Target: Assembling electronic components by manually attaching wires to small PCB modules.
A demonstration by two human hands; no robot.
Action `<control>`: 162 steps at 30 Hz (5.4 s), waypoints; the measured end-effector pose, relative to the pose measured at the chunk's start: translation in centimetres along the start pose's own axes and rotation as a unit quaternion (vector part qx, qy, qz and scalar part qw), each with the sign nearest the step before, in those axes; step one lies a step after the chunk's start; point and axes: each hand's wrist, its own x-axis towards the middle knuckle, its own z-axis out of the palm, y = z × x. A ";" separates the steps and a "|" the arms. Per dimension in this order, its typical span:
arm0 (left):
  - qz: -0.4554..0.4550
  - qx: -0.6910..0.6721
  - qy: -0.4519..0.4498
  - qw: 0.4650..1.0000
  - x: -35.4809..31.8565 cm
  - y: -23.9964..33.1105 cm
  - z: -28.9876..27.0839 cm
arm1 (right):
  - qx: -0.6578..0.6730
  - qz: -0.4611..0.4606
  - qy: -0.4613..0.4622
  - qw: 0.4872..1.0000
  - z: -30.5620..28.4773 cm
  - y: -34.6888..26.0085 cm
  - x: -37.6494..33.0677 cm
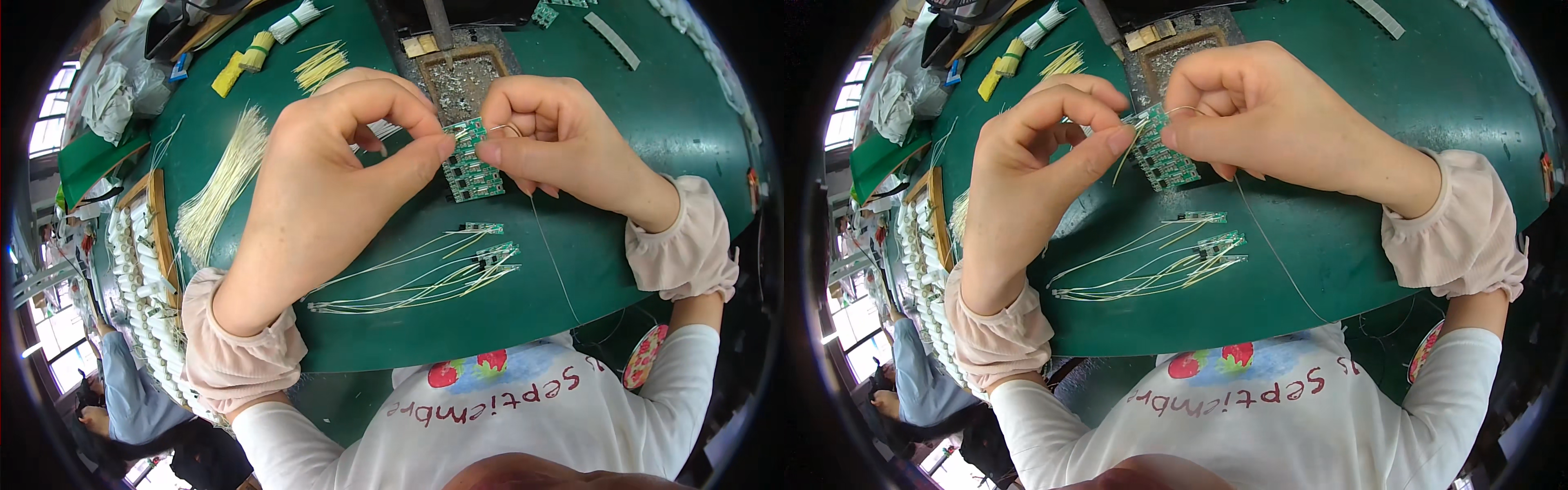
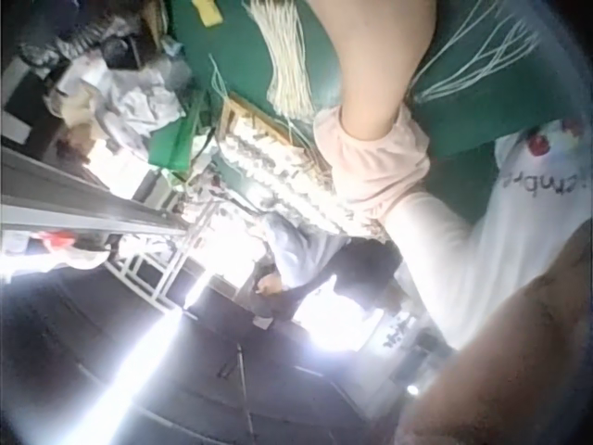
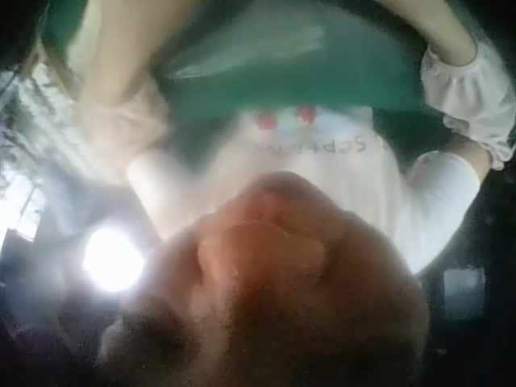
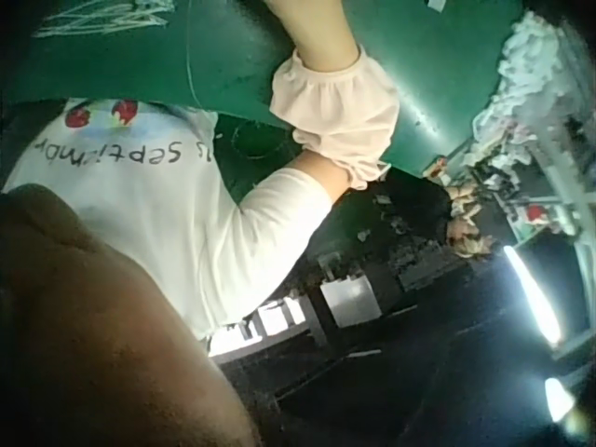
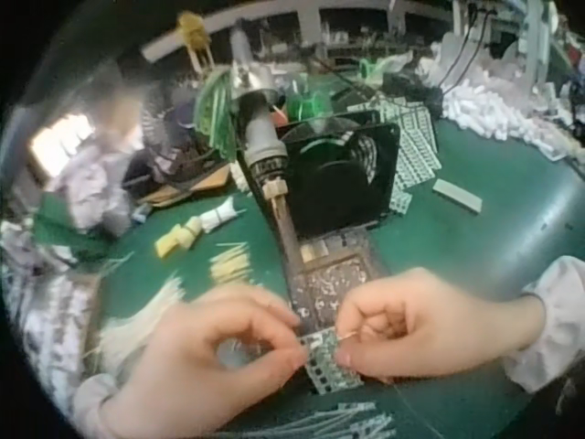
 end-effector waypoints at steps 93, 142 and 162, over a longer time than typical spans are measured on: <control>-0.086 -0.223 0.058 0.969 0.7 -1.4 0.4 | -0.066 -0.046 0.091 0.993 0.0 0.6 1.3; 0.084 0.275 0.069 0.955 0.5 -2.2 -1.5 | -0.013 -0.002 -0.018 1.000 0.6 1.5 1.0; 0.068 0.192 -0.007 0.979 -0.4 0.0 -1.7 | 0.022 -0.013 -0.004 1.000 0.6 1.5 0.9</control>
